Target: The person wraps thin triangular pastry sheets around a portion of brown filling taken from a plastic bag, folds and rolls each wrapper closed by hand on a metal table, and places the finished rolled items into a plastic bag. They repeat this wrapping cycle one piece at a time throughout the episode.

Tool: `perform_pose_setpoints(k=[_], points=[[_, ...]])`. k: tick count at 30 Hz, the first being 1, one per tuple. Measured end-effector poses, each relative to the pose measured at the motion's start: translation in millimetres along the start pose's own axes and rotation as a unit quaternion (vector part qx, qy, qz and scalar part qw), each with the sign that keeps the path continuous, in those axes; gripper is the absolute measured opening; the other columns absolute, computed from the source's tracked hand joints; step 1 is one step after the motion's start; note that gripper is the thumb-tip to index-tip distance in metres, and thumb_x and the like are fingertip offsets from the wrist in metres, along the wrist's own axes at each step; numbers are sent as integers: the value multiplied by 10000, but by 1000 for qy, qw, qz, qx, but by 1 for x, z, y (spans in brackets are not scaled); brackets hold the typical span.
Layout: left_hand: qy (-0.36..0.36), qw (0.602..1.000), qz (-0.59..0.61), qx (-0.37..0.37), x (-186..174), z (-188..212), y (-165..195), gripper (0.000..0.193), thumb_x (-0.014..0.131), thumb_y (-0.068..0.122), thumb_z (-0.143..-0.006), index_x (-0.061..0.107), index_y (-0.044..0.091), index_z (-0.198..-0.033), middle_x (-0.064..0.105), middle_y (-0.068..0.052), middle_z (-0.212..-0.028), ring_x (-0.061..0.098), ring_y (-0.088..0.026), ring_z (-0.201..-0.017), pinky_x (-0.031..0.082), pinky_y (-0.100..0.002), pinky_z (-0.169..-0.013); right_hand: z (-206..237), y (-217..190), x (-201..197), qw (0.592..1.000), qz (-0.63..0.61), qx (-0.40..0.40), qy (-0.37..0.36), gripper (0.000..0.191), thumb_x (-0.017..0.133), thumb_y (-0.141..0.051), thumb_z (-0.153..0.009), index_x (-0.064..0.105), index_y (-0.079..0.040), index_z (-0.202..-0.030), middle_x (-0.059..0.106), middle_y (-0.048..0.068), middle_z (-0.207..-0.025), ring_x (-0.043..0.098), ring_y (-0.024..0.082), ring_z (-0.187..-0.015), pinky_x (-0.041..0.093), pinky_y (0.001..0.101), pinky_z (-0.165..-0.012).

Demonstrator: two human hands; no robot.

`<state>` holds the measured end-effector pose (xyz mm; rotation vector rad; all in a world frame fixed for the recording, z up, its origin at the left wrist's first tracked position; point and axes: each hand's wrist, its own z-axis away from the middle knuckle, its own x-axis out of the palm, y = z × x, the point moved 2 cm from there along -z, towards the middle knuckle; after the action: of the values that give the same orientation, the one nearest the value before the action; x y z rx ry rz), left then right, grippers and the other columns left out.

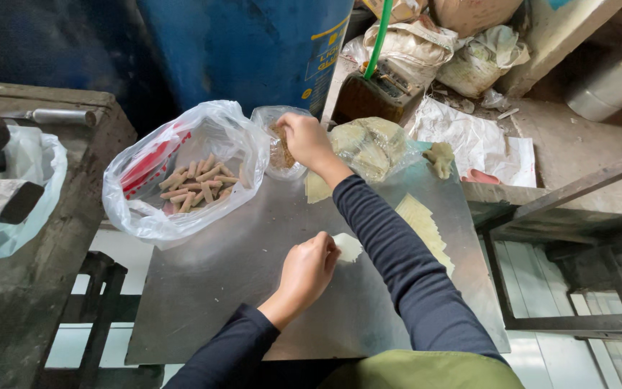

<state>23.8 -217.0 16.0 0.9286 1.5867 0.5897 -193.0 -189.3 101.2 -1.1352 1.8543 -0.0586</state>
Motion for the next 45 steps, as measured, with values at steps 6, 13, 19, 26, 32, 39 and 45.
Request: perform_pose_setpoints(k=[6,13,19,26,32,39,45], points=[[-9,985,170,-30,-10,-9,1,225,754,86,-822,597,3,-961,645,-150,-900,662,-320,-772,549,-380,-700,-13,10,4,973,-112,185,75,149,755,-168,-898,709,-27,-894,744,111,-744,712,218,-691,543,338,-651],[-21,986,146,-80,-19,-8,-3,170,683,44,-827,635,-2,-983,664,-145,-844,645,-269,-713,534,-366,-696,-10,13,15,971,-26,176,157,109,683,-123,-882,737,-53,-945,758,133,-827,740,288,-767,569,372,-692],[42,993,112,-18,-23,-4,-8,120,679,37,-847,637,6,-955,718,-165,-887,712,-341,-816,558,-409,-730,9,15,1,993,38,33,107,113,674,-77,-890,752,-38,-963,747,185,-923,726,366,-872,573,427,-762],[51,996,70,-11,-20,-2,-11,139,680,30,-823,647,10,-957,719,-170,-902,708,-353,-823,559,-418,-732,33,17,-13,995,1,65,79,138,681,-66,-871,785,-24,-951,752,180,-868,748,308,-769,582,380,-693],[27,993,102,-56,-22,-4,-12,206,732,86,-809,658,5,-982,738,-159,-879,736,-305,-799,574,-377,-722,43,37,-12,942,-201,261,72,166,640,-27,-892,763,42,-979,761,109,-764,731,137,-616,595,281,-563],[-27,984,125,-121,-32,-6,-9,250,756,99,-807,662,-6,-1013,755,-119,-874,753,-198,-766,585,-322,-709,57,59,-32,868,-359,329,98,172,640,-6,-928,757,75,-1024,762,126,-833,713,139,-654,593,258,-582],[-43,982,143,-120,-35,-2,-4,292,750,65,-781,653,-10,-1046,757,-100,-890,752,-166,-786,596,-296,-714,102,70,-85,842,-429,317,81,185,642,-21,-960,722,62,-1105,762,128,-914,718,146,-739,604,273,-675]])
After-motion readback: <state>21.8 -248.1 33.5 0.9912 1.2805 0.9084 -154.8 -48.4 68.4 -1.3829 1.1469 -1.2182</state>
